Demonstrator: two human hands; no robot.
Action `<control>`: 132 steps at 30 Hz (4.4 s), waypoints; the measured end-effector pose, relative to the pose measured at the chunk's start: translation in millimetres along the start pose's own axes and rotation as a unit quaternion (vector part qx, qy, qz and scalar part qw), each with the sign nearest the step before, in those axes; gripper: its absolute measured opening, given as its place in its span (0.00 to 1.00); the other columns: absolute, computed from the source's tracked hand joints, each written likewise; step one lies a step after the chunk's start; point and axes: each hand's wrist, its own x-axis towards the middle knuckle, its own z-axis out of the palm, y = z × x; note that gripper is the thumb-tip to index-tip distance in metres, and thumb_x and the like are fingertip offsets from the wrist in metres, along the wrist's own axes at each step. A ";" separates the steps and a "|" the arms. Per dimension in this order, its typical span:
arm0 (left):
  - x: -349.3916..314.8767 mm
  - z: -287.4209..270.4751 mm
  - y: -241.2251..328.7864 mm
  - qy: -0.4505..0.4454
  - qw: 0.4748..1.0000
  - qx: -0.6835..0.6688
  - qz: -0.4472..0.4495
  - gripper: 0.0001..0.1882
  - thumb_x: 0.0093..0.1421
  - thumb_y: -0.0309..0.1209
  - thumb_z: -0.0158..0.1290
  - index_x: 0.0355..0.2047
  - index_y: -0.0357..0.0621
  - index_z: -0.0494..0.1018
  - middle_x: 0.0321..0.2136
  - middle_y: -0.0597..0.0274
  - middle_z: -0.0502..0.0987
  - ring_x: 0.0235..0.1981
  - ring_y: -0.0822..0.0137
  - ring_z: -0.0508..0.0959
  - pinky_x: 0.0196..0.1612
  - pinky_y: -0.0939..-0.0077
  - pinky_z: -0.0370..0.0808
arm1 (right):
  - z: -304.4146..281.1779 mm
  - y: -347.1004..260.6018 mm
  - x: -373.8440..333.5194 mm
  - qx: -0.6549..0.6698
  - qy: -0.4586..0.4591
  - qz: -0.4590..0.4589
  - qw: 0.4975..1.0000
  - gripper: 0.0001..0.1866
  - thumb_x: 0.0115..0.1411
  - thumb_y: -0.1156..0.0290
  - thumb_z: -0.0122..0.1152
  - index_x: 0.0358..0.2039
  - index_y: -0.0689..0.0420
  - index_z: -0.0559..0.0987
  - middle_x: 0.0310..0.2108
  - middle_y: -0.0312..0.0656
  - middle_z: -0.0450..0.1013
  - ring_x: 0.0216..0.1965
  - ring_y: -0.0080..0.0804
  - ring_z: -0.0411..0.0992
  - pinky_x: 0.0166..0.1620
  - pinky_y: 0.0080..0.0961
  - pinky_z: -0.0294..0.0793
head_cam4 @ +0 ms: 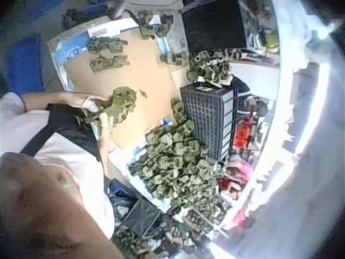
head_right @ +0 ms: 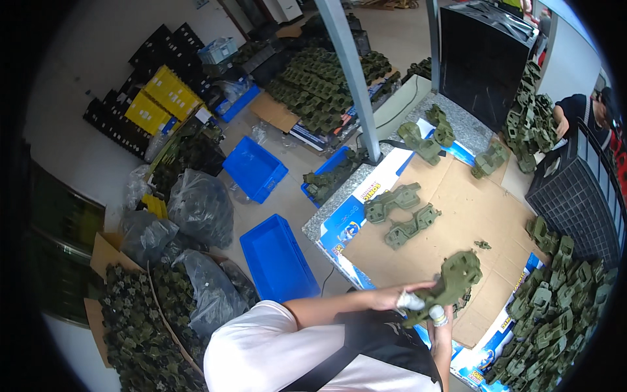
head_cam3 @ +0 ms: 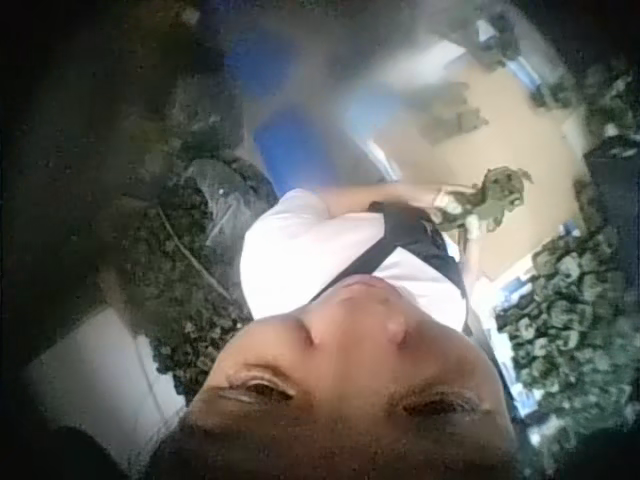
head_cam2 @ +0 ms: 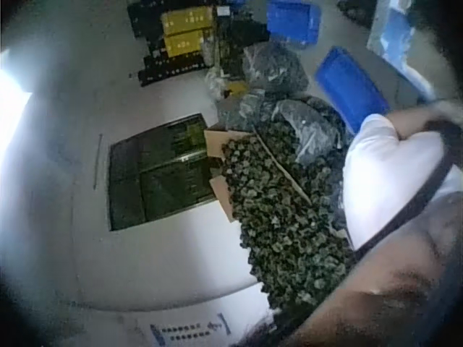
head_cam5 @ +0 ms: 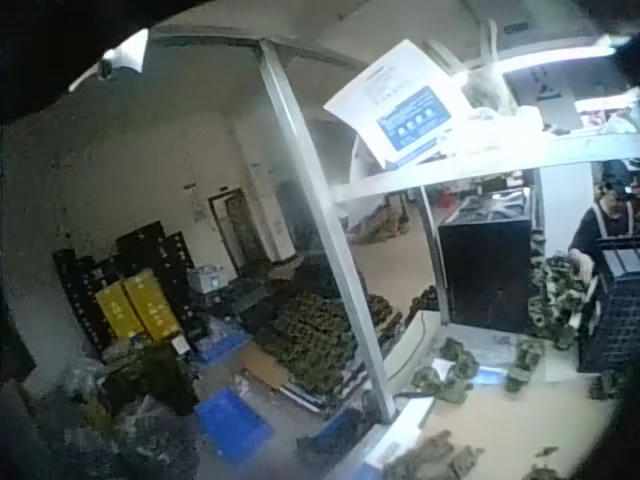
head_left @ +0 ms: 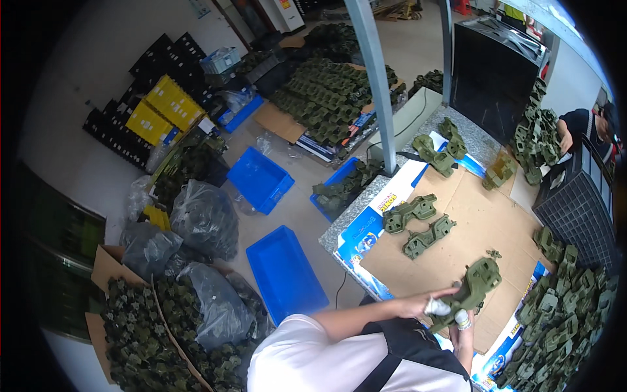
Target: The person assembles green tactical pouches by hand, inserting small plastic clips into the pouches and placing the finished units into a blue bin. The person works at a table covered with cardboard and piles of gear components.
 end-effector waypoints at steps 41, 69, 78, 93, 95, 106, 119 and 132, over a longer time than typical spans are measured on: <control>21.6 36.4 -60.7 0.171 0.819 0.535 0.115 0.50 0.46 0.12 0.44 0.63 0.50 0.27 0.56 0.43 0.57 0.52 0.57 0.67 0.50 0.75 0.65 | -20.9 39.8 -47.2 -0.343 0.136 -0.130 0.920 0.47 0.48 0.78 0.54 0.63 0.54 0.37 0.62 0.52 0.45 0.61 0.41 0.50 0.60 0.30 0.50; 26.9 -64.9 10.1 0.246 0.966 -0.074 -0.042 0.39 0.43 0.55 0.57 0.48 0.40 0.65 0.36 0.52 0.74 0.31 0.54 0.77 0.36 0.58 0.76 | -177.7 -49.6 163.1 -0.816 0.225 -0.133 0.515 0.22 0.50 0.74 0.51 0.48 0.55 0.67 0.45 0.48 0.66 0.49 0.43 0.64 0.50 0.33 0.66; 41.7 -62.4 4.2 0.237 0.968 -0.032 -0.081 0.33 0.49 0.53 0.54 0.46 0.38 0.66 0.34 0.51 0.75 0.32 0.54 0.78 0.32 0.61 0.78 | -98.3 -46.1 34.0 -0.788 0.033 -0.234 0.568 0.15 0.46 0.78 0.50 0.38 0.58 0.65 0.27 0.46 0.70 0.30 0.41 0.71 0.32 0.34 0.72; 57.5 19.5 1.0 0.005 0.982 0.140 -0.126 0.32 0.52 0.43 0.55 0.53 0.39 0.61 0.45 0.61 0.70 0.43 0.72 0.71 0.43 0.77 0.70 | -25.0 -74.9 -87.7 -0.661 0.124 -0.202 0.712 0.21 0.40 0.81 0.54 0.39 0.54 0.75 0.33 0.49 0.72 0.32 0.47 0.72 0.35 0.37 0.73; 55.1 27.9 0.2 0.002 0.971 0.187 -0.148 0.27 0.54 0.36 0.53 0.52 0.39 0.63 0.43 0.62 0.72 0.43 0.72 0.71 0.45 0.77 0.69 | -18.6 -73.1 -84.1 -0.698 0.125 -0.196 0.677 0.21 0.39 0.81 0.53 0.39 0.55 0.74 0.30 0.50 0.71 0.32 0.47 0.72 0.34 0.37 0.73; 49.7 44.8 4.3 -0.052 0.940 0.300 -0.152 0.29 0.51 0.27 0.57 0.53 0.39 0.61 0.44 0.62 0.71 0.43 0.72 0.70 0.45 0.76 0.68 | -8.0 -74.5 -84.6 -0.705 0.086 -0.130 0.692 0.21 0.37 0.84 0.50 0.37 0.58 0.73 0.25 0.48 0.70 0.30 0.46 0.72 0.33 0.39 0.72; 54.4 50.5 3.3 -0.038 0.930 0.332 -0.154 0.24 0.49 0.23 0.59 0.47 0.39 0.66 0.37 0.64 0.74 0.35 0.74 0.73 0.38 0.79 0.72 | -36.9 -53.9 -67.3 -0.649 0.044 -0.188 0.736 0.17 0.40 0.82 0.50 0.35 0.58 0.74 0.27 0.48 0.71 0.30 0.48 0.71 0.36 0.39 0.72; 78.8 3.9 -11.5 0.170 0.971 0.167 -0.034 0.22 0.56 0.34 0.51 0.50 0.42 0.62 0.41 0.58 0.72 0.41 0.67 0.74 0.45 0.69 0.71 | -216.1 16.2 -130.1 -0.672 0.402 -0.023 0.622 0.42 0.45 0.71 0.61 0.60 0.53 0.52 0.44 0.56 0.65 0.45 0.53 0.64 0.47 0.39 0.65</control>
